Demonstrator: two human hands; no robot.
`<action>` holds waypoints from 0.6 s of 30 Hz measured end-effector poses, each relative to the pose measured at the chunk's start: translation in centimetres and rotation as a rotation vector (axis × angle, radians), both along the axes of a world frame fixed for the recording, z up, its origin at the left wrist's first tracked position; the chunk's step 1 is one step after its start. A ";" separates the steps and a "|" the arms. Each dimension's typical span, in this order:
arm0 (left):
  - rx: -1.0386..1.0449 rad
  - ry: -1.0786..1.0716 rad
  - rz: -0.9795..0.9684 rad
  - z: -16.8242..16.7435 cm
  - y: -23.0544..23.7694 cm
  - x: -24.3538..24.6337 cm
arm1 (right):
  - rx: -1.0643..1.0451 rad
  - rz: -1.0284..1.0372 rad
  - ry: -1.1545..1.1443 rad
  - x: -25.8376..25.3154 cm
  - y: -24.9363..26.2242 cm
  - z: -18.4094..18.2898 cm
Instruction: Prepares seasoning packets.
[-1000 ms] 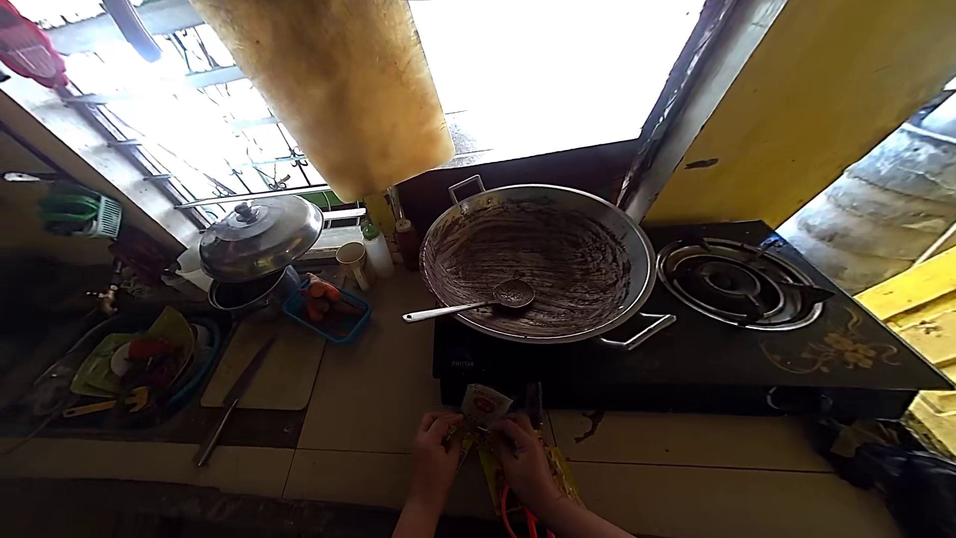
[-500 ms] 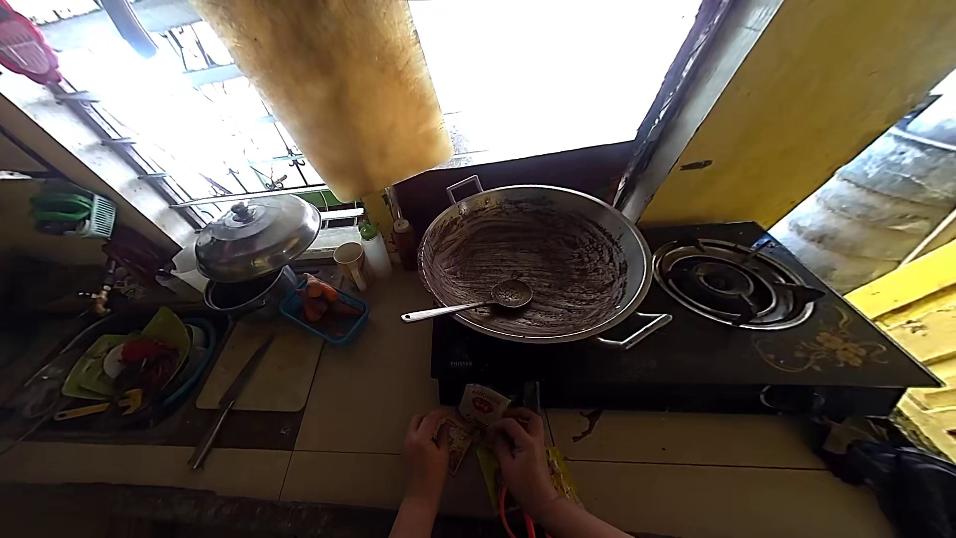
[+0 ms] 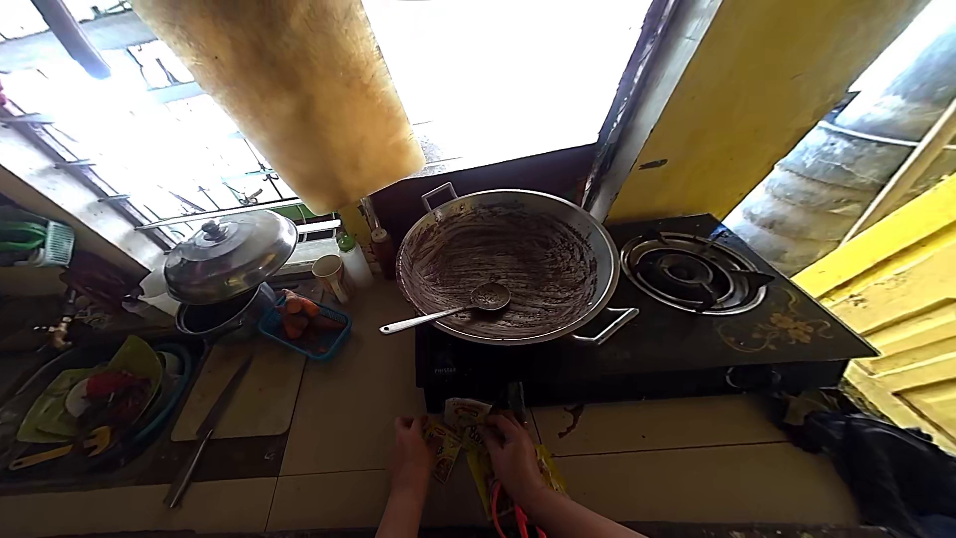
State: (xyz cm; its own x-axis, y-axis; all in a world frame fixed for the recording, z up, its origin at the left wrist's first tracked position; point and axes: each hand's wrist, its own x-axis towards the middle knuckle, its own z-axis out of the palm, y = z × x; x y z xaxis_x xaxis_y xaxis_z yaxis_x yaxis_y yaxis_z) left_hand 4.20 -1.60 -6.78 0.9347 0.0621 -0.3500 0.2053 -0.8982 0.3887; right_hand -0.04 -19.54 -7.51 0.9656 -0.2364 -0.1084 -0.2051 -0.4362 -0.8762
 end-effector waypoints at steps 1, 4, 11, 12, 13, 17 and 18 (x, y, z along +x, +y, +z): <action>0.017 -0.004 -0.024 -0.1 -0.1 0.1 | 0.008 0.007 0.009 0.1 0.0 0.0; 0.022 0.013 -0.055 -0.1 -0.2 0.3 | 0.023 0.022 -0.035 0.3 0.1 -0.3; -0.264 0.056 0.017 1.7 1.9 0.1 | -0.003 0.096 -0.264 0.2 0.2 -1.3; -0.311 0.051 0.033 2.0 2.5 -0.2 | -0.009 0.118 -0.280 0.2 0.2 -1.3; -0.353 0.051 0.055 2.3 3.2 -0.7 | -0.009 0.140 -0.296 0.2 0.2 -1.2; -0.519 -0.058 0.130 2.7 6.3 -2.9 | 0.003 0.204 -0.388 0.1 0.2 -1.2; -0.589 -0.095 0.142 2.7 7.0 -3.5 | 0.010 0.215 -0.404 0.1 0.3 -1.1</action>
State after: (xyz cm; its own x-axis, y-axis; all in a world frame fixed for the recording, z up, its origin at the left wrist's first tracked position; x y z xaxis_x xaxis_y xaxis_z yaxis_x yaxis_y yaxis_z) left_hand 0.72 5.36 -4.10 0.9603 0.0102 -0.2787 0.2473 -0.4928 0.8343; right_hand 0.07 -19.29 -8.60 0.9578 -0.0265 0.2862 0.2487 -0.4228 -0.8714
